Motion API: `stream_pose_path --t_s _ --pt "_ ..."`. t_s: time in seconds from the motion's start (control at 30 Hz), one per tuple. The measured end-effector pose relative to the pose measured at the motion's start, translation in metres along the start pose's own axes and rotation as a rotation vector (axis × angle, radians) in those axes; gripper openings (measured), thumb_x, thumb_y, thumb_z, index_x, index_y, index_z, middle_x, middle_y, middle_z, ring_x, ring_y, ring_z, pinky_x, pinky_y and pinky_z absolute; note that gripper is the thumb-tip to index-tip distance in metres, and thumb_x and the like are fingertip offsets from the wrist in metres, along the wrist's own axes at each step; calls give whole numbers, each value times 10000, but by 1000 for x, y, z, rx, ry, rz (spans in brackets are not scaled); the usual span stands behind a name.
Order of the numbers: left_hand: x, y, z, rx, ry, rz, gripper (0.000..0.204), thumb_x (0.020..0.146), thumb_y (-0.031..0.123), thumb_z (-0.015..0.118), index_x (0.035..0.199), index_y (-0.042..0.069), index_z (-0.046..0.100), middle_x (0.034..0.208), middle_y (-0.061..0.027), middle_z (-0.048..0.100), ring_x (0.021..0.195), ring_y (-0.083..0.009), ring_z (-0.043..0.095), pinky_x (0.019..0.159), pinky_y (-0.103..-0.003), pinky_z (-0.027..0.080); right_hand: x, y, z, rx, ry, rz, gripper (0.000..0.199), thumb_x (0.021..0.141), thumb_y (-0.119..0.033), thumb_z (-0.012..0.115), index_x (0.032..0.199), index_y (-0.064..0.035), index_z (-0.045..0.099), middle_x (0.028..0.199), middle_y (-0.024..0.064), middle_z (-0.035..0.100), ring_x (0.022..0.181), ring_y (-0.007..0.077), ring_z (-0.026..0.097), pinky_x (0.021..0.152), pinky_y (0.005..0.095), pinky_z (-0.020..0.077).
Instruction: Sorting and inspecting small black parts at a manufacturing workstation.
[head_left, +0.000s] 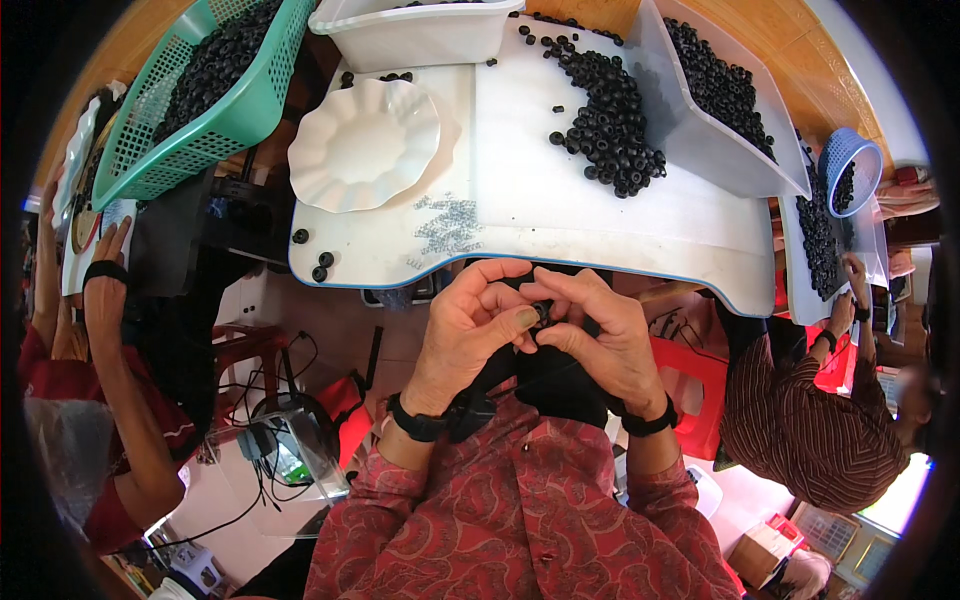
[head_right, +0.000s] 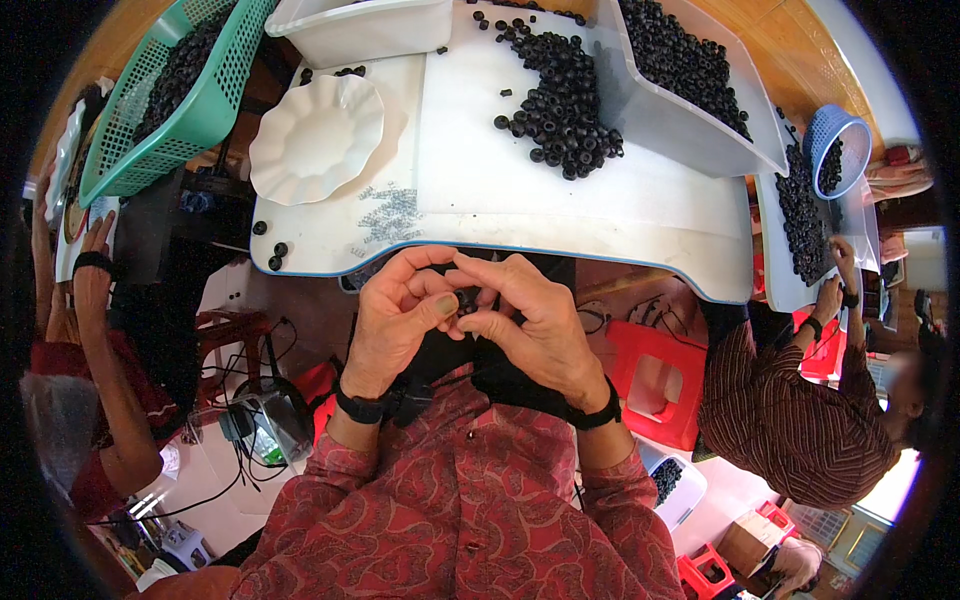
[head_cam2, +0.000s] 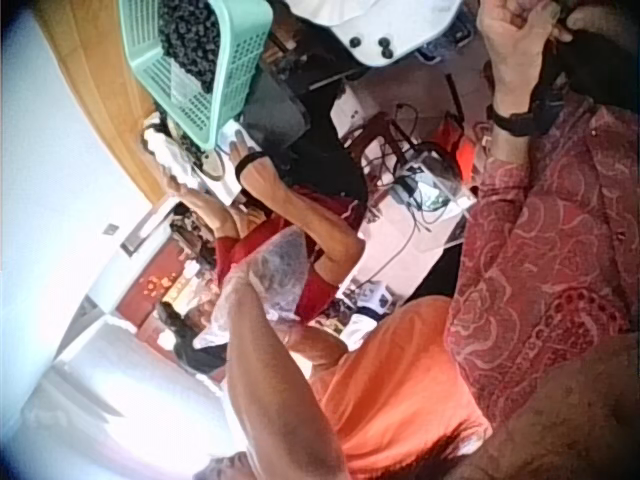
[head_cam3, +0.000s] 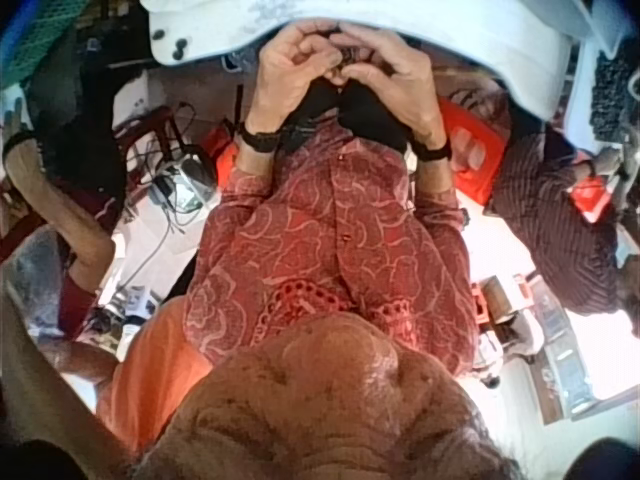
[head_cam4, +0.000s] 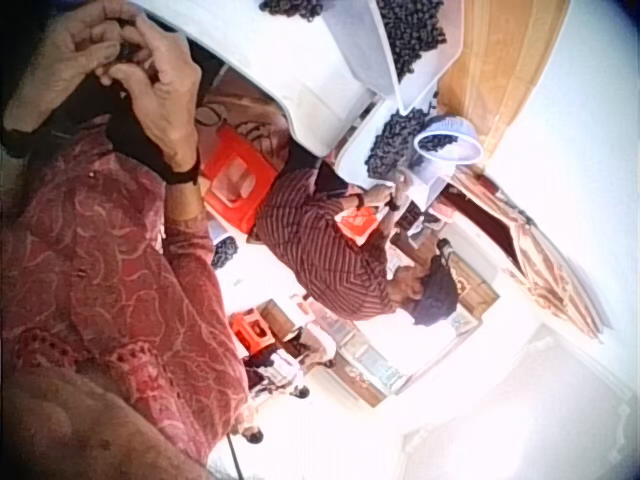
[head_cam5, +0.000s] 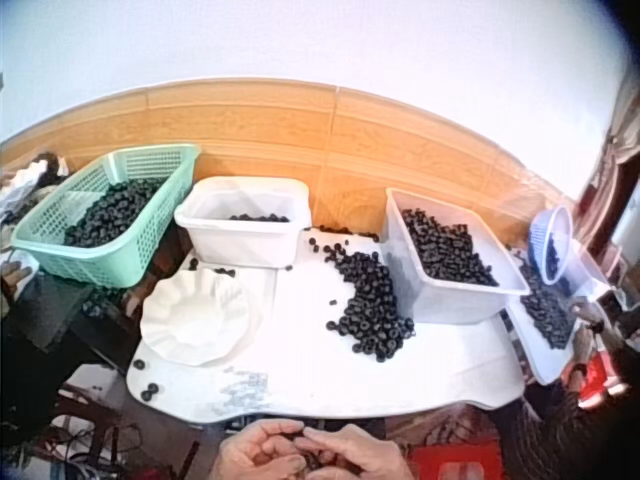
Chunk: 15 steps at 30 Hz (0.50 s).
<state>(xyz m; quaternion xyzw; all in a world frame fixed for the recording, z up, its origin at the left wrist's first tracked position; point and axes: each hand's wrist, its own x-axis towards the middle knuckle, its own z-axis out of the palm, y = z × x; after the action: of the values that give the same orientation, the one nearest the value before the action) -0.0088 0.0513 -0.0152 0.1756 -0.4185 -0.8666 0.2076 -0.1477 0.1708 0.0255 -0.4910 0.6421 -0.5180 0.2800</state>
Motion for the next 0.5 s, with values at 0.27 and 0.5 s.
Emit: stream_pose_path --t_s 0.27,0.5 --pt "1 -3 -1 -42 20 -17 368 894 6 657 1233 -40 520 905 -93 669 718 -131 654 635 -242 565 -1 2 5 -4 42 -21 448 785 11 732 1217 -71 648 875 39 655 694 91 573 636 221 486" --pt "2 -4 -4 -96 -17 -21 355 894 -1 654 1226 -34 533 947 -108 678 720 -140 657 638 -243 565 -6 6 8 226 91 76 402 801 13 734 1190 -52 654 895 25 662 729 66 589 666 213 493"
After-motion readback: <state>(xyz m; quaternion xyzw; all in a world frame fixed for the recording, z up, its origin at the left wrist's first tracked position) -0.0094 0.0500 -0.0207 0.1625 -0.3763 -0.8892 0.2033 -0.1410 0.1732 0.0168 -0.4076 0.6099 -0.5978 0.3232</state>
